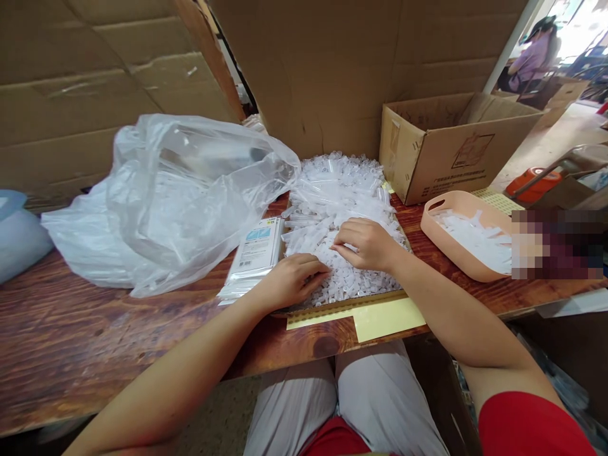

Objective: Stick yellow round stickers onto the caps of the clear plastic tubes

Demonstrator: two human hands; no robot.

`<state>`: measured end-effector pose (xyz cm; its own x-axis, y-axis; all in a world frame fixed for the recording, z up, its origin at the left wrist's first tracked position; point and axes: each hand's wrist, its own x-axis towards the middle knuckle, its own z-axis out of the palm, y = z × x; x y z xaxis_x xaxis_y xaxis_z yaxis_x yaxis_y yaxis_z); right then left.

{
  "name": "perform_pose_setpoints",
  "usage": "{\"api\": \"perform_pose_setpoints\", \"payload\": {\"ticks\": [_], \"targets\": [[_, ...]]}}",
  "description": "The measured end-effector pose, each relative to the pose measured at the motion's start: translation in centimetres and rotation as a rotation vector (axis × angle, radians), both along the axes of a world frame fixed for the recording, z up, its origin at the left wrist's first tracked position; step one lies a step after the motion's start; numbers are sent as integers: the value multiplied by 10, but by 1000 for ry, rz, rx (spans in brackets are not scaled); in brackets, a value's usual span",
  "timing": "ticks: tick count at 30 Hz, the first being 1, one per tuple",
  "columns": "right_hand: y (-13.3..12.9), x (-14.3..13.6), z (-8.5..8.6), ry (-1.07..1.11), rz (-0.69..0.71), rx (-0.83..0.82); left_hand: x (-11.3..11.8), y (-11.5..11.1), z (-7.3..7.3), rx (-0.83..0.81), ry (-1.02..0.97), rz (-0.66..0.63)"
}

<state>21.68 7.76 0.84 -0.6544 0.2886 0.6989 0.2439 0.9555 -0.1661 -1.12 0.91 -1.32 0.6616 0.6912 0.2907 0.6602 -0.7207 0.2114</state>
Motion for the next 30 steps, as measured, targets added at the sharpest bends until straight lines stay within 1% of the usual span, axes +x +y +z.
{"api": "perform_pose_setpoints", "payload": {"ticks": [4, 7, 13, 16, 19, 24, 30], "targets": [[0, 0, -1, -15, 10, -11, 0, 0, 1, -2, -2, 6], [1, 2, 0, -75, -4, -24, 0, 0, 0, -12, 4, 3], [-6, 6, 4, -373, -27, -35, 0, -1, 0, -19, -13, -5], [-14, 5, 6, -520, -42, -80, -1, -1, 1, -23, -23, -1], [-20, 3, 8, -612, -58, -136, -1, -1, 1, -31, -23, 6], [-22, 2, 7, -639, -85, -194, -1, -1, 1, -49, -10, 9], [-22, -3, 2, -637, -97, -184, -1, -1, 0, -54, -6, 17]]}}
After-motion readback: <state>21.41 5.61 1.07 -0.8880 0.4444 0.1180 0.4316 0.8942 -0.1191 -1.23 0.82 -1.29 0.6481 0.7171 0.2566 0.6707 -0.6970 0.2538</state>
